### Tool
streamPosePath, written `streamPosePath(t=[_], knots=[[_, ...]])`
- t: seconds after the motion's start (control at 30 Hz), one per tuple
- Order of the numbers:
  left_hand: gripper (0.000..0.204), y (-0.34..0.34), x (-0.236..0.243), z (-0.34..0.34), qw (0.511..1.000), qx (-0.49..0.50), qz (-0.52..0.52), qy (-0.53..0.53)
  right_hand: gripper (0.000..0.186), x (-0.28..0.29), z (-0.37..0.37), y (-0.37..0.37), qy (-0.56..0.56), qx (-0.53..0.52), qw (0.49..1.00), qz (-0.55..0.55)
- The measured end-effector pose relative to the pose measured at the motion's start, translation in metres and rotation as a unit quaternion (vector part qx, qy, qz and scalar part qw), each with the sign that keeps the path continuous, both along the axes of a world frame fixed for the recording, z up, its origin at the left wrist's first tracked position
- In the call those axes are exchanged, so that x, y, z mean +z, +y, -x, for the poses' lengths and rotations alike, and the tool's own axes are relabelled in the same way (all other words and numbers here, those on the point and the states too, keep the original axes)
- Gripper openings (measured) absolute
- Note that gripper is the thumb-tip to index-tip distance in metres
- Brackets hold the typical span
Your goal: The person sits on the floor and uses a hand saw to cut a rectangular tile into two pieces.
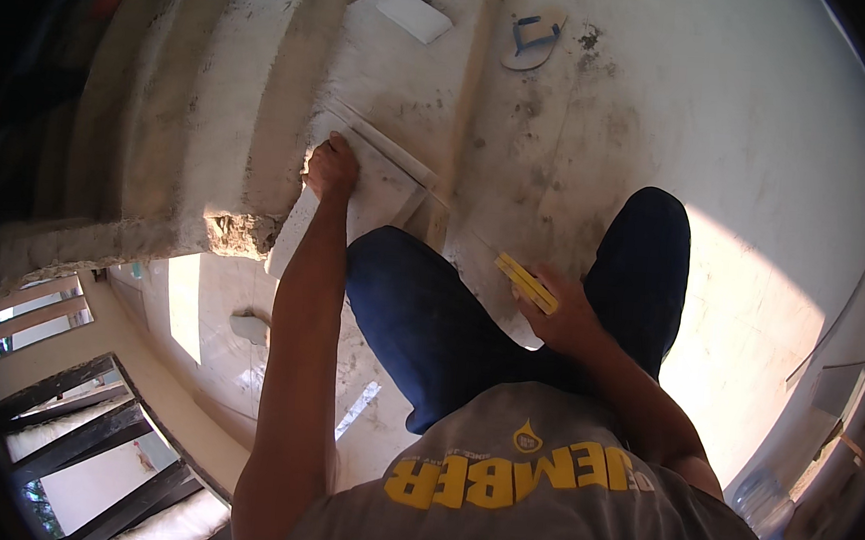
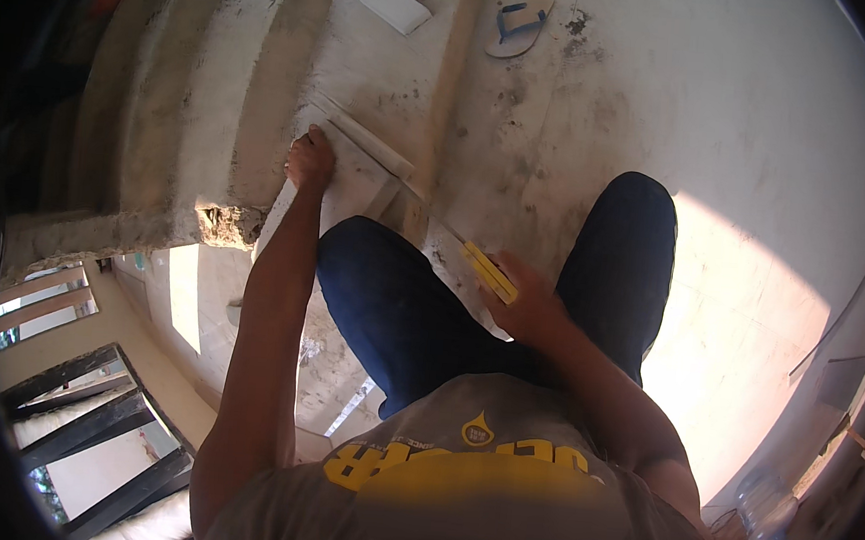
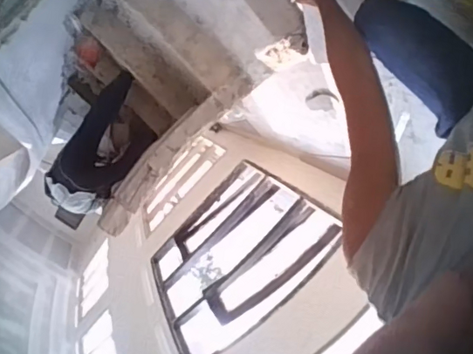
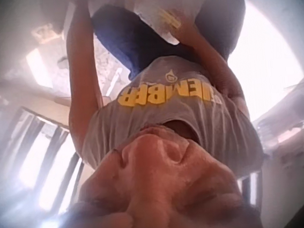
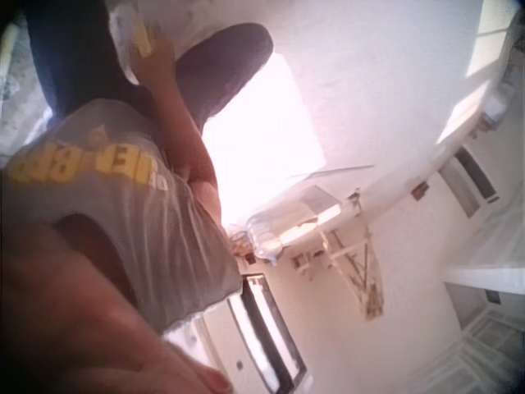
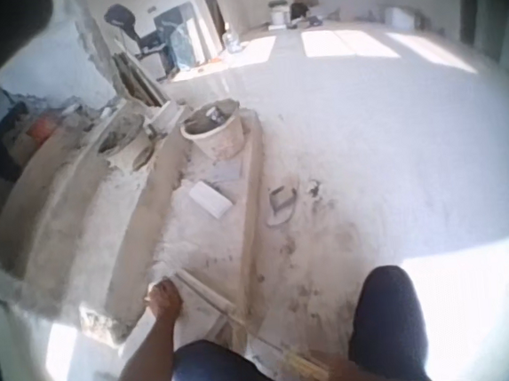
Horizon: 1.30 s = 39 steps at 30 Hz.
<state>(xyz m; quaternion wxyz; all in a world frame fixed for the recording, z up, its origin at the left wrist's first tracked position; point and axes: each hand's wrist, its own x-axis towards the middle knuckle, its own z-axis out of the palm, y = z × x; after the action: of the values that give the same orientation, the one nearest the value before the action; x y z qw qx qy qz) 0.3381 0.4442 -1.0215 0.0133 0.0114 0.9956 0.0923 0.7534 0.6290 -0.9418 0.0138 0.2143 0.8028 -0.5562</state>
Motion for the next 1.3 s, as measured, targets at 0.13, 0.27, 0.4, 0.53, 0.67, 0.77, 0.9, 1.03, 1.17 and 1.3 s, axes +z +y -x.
streamPosePath(t=[0.13,0.27,0.4,0.53,0.67,0.77,0.9,1.03,1.17,1.3], knots=[[0.066,0.007,0.01,-0.003,1.0,-0.004,-0.003,-0.02,0.038,0.008,-0.006,0.014,-0.024,0.027,0.999,0.033],[0.066,0.022,0.008,0.0,1.0,-0.019,-0.005,-0.007,0.04,-0.044,0.123,0.008,0.045,0.035,0.998,-0.039],[0.065,0.019,0.003,0.007,0.999,-0.024,0.005,-0.026,0.04,-0.048,0.128,-0.01,0.04,0.015,0.999,-0.02],[0.066,0.01,0.003,0.0,1.0,-0.002,0.003,-0.028,0.036,-0.007,0.01,0.0,0.001,0.008,1.0,-0.008],[0.066,0.001,0.008,0.0,1.0,0.007,-0.001,-0.006,0.032,0.02,-0.008,0.016,-0.019,0.023,0.997,0.073],[0.065,0.018,0.005,-0.007,1.0,-0.015,-0.003,-0.021,0.031,-0.03,0.078,0.009,0.055,0.014,0.998,0.008],[0.065,0.019,0.002,0.006,0.999,-0.019,-0.007,-0.027,0.033,-0.043,0.12,0.0,0.059,0.02,0.998,-0.017],[0.065,0.008,0.003,0.003,0.999,0.003,-0.004,-0.032,0.034,-0.018,0.048,-0.003,0.035,0.006,0.999,-0.006],[0.065,0.006,0.011,-0.001,1.0,0.009,-0.011,-0.027,0.034,0.016,-0.018,0.022,-0.033,0.017,0.997,0.069],[0.065,0.008,-0.01,0.005,1.0,-0.004,-0.002,-0.021,0.032,-0.042,0.078,0.004,0.075,0.018,0.996,-0.036]])
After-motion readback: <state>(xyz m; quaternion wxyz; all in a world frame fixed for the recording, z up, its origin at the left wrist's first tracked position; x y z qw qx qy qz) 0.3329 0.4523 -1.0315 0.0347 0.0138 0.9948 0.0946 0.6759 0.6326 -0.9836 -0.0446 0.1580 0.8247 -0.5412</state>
